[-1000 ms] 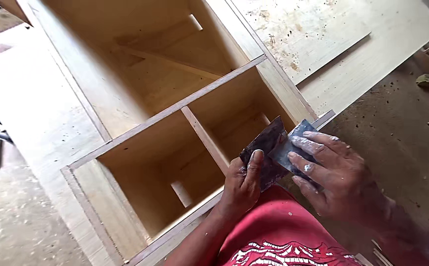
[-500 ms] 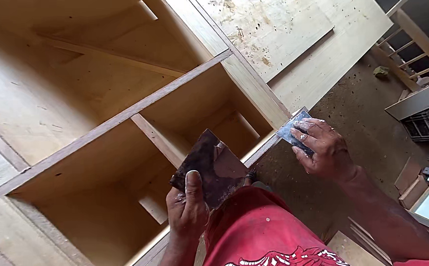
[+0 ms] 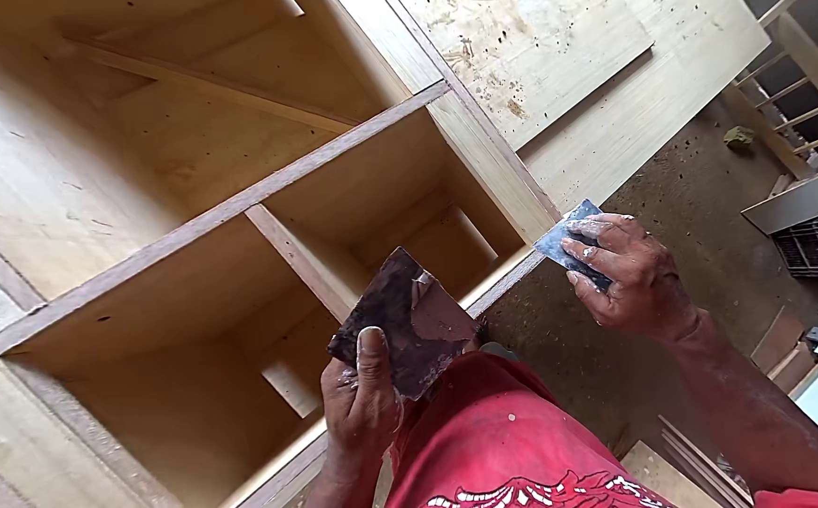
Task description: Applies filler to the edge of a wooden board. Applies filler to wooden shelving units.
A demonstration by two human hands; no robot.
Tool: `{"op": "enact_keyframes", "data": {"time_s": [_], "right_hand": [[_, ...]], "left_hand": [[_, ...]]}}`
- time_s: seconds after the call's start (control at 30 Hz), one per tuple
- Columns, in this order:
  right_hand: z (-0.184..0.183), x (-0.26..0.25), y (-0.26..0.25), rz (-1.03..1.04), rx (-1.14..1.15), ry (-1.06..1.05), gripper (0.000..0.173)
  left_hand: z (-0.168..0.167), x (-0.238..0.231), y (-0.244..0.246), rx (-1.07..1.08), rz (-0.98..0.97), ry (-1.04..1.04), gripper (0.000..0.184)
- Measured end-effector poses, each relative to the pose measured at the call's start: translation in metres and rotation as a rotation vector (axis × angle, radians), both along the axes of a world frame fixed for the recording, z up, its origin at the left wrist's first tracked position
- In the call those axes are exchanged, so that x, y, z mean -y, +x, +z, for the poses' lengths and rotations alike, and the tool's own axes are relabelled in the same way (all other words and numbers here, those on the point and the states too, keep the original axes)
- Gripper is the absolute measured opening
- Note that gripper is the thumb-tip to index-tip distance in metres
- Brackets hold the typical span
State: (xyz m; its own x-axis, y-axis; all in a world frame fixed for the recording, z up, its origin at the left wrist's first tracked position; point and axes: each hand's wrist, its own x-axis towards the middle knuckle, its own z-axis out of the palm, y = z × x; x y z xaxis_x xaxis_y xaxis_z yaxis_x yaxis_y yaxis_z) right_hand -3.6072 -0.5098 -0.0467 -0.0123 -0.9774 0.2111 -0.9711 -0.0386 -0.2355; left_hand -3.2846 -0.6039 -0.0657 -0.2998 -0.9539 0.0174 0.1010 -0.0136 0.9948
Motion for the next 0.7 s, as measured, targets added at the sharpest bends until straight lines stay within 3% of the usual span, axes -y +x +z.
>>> {"op": "enact_keyframes", "data": {"time_s": [0.13,0.3,0.6,0.7], "right_hand": [[-0.009,0.001,-0.003,0.022,0.005,0.051,0.039],[0.008,-0.022,-0.004,0.024,0.036,0.070,0.034],[-0.028,-0.019,0.054,-0.008,0.075,-0.023,0.036],[-0.020,-0.035,0.055,-0.032,0.089,0.012,0.033]], "left_hand": [[-0.001,-0.002,0.001,-0.013,0.003,0.005,0.028],[0.001,0.000,0.006,-0.041,0.024,-0.002,0.027],[0.003,0.004,0.020,-0.018,0.037,-0.012,0.028],[0.005,0.005,0.026,-0.040,0.043,-0.008,0.026]]}}
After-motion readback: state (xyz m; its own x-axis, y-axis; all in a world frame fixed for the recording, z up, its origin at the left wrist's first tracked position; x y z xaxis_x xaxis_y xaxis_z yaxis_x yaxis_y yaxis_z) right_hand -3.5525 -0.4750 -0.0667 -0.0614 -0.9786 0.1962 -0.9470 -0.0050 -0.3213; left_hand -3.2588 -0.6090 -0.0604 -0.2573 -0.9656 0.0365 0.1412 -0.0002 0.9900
